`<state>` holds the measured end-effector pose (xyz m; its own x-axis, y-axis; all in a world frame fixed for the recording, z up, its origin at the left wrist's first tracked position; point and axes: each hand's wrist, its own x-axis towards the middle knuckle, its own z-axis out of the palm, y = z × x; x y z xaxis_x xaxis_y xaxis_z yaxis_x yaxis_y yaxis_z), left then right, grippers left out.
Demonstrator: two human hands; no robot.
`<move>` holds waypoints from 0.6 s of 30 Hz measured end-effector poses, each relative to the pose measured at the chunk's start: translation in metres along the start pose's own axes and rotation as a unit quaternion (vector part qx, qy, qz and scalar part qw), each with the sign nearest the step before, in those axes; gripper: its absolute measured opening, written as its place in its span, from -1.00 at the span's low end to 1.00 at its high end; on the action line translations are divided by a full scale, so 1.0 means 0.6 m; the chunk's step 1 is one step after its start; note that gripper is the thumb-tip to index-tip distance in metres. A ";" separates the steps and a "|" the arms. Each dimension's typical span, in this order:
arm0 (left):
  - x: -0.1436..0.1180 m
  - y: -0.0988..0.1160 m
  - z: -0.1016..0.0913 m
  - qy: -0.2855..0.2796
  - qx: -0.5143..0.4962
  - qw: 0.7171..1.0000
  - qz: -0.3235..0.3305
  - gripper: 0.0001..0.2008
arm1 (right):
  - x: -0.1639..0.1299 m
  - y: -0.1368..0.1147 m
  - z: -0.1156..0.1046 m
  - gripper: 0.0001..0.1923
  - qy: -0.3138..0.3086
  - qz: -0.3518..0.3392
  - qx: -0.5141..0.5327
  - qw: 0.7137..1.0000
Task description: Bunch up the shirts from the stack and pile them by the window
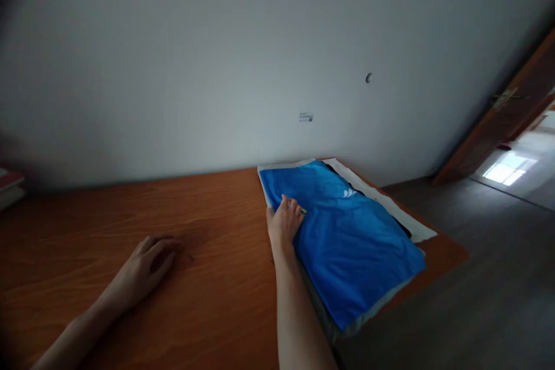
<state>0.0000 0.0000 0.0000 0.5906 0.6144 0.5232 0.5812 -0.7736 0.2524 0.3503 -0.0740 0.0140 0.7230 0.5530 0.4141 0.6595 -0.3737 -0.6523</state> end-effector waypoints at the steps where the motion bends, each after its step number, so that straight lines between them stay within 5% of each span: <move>1: 0.000 0.001 -0.001 -0.001 0.001 1.000 0.001 -0.71 | -0.003 0.001 -0.004 -0.58 -0.007 -0.010 -0.076 0.997; 4: 0.000 0.003 -0.002 -0.006 0.002 1.000 -0.002 -0.71 | -0.004 0.004 -0.014 -0.76 -0.038 -0.010 -0.168 0.985; 9: 0.000 0.004 -0.002 -0.021 -0.002 1.000 -0.005 -0.72 | 0.005 0.002 -0.022 -0.76 -0.046 0.010 -0.129 0.991; 15: 0.000 0.005 0.002 -0.021 -0.005 1.000 -0.015 -0.72 | -0.008 -0.032 -0.007 -0.77 0.091 -0.075 0.119 0.986; 18: -0.003 0.011 0.004 -0.017 -0.012 0.999 -0.046 -0.65 | -0.041 -0.077 -0.003 -0.77 0.034 -0.173 0.306 0.936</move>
<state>0.0037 -0.0058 -0.0011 0.5537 0.6881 0.4690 0.6212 -0.7164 0.3177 0.3024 -0.0717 0.0354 0.5133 0.5054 0.6937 0.6302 0.3267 -0.7043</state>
